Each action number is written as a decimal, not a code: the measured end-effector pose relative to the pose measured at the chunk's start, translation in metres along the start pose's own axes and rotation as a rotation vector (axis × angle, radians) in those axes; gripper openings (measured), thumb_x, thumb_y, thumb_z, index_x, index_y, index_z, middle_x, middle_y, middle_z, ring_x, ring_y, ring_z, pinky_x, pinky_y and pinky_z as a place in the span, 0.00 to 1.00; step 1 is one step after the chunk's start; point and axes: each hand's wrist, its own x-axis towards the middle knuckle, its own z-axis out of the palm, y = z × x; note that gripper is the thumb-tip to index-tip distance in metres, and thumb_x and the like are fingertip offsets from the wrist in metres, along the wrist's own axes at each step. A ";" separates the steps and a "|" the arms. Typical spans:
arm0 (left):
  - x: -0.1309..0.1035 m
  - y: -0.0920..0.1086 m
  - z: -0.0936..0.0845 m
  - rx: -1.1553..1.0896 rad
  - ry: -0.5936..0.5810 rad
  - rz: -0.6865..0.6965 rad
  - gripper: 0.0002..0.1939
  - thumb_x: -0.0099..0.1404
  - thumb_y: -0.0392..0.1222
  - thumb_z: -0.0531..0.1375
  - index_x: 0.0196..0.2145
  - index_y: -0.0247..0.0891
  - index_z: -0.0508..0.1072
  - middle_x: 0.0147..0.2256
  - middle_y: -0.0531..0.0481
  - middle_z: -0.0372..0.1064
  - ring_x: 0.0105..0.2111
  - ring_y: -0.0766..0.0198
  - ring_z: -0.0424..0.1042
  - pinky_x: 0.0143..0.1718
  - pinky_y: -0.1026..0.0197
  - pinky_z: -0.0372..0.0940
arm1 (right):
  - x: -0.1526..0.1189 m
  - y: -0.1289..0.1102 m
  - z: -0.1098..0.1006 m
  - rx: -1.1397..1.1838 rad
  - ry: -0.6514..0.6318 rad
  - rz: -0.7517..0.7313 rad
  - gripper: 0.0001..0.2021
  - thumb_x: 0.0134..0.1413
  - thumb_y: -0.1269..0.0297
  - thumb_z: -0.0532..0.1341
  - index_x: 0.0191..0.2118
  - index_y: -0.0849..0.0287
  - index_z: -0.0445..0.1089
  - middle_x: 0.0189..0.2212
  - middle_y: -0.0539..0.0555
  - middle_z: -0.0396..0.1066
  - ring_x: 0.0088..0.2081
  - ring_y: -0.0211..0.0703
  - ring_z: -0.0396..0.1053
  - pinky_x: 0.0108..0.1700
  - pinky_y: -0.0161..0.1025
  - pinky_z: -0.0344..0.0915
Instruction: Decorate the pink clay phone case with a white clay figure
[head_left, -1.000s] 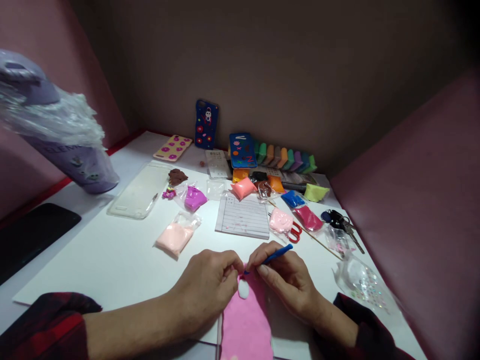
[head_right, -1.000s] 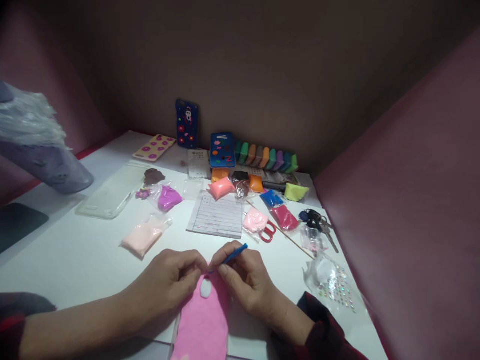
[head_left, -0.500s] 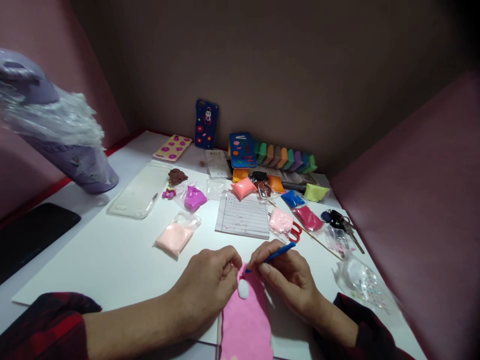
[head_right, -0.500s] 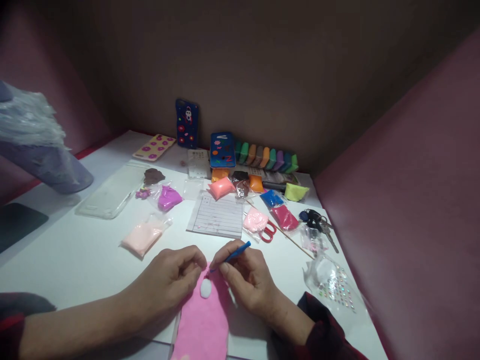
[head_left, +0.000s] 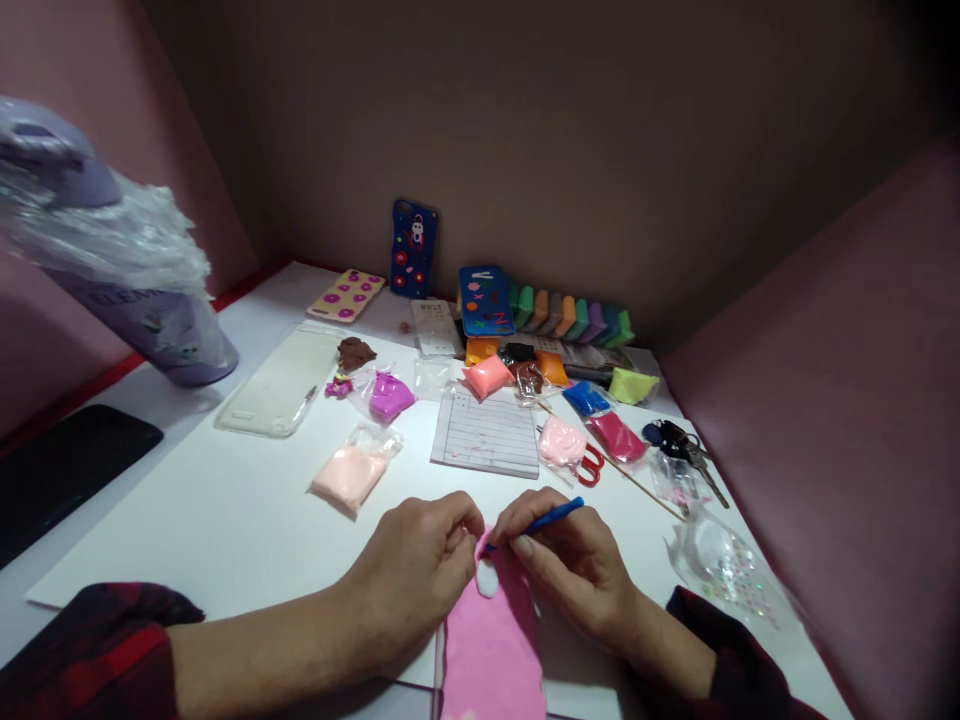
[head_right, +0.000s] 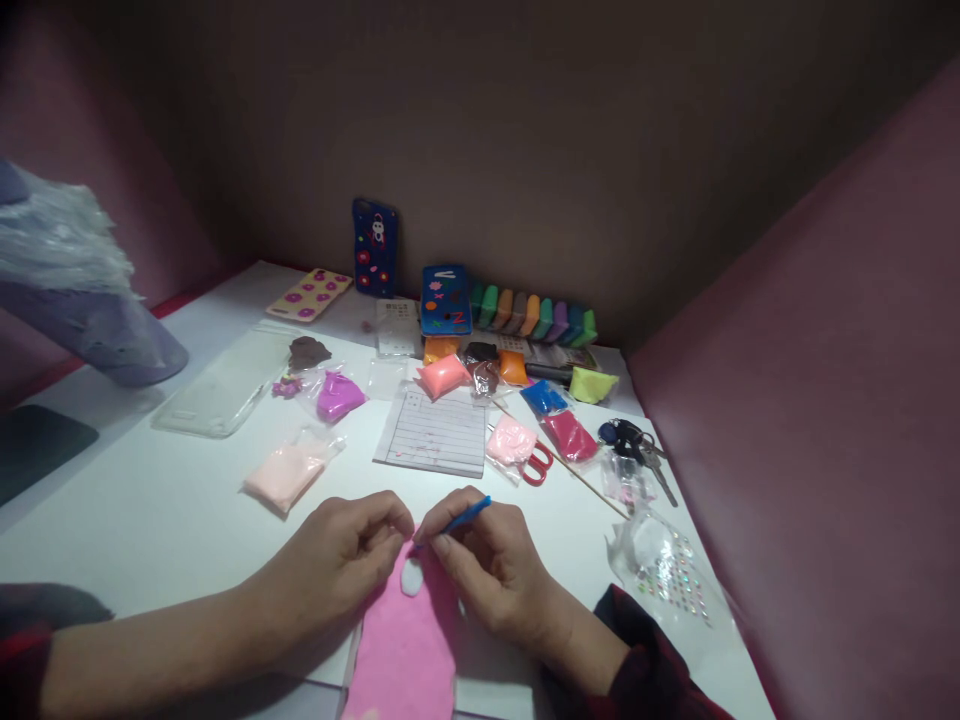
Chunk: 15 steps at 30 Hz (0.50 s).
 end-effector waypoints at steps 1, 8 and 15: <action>0.000 0.000 0.000 0.003 0.002 0.000 0.08 0.59 0.33 0.51 0.27 0.38 0.69 0.17 0.58 0.56 0.20 0.68 0.56 0.23 0.66 0.50 | 0.000 0.000 0.000 -0.005 -0.003 0.003 0.07 0.61 0.70 0.54 0.40 0.59 0.68 0.32 0.55 0.68 0.31 0.40 0.67 0.34 0.40 0.67; 0.000 0.000 0.000 0.005 -0.017 -0.010 0.08 0.59 0.34 0.52 0.27 0.38 0.69 0.17 0.58 0.56 0.20 0.67 0.56 0.23 0.66 0.50 | 0.001 0.000 0.000 -0.039 -0.017 -0.005 0.07 0.61 0.69 0.54 0.41 0.59 0.68 0.33 0.56 0.69 0.33 0.43 0.70 0.34 0.40 0.66; 0.001 -0.002 0.001 0.001 0.000 0.000 0.07 0.59 0.34 0.52 0.27 0.39 0.69 0.17 0.58 0.55 0.20 0.68 0.56 0.23 0.65 0.50 | 0.000 0.000 0.000 -0.036 -0.017 -0.004 0.07 0.61 0.69 0.54 0.41 0.59 0.68 0.34 0.56 0.69 0.34 0.44 0.70 0.35 0.41 0.67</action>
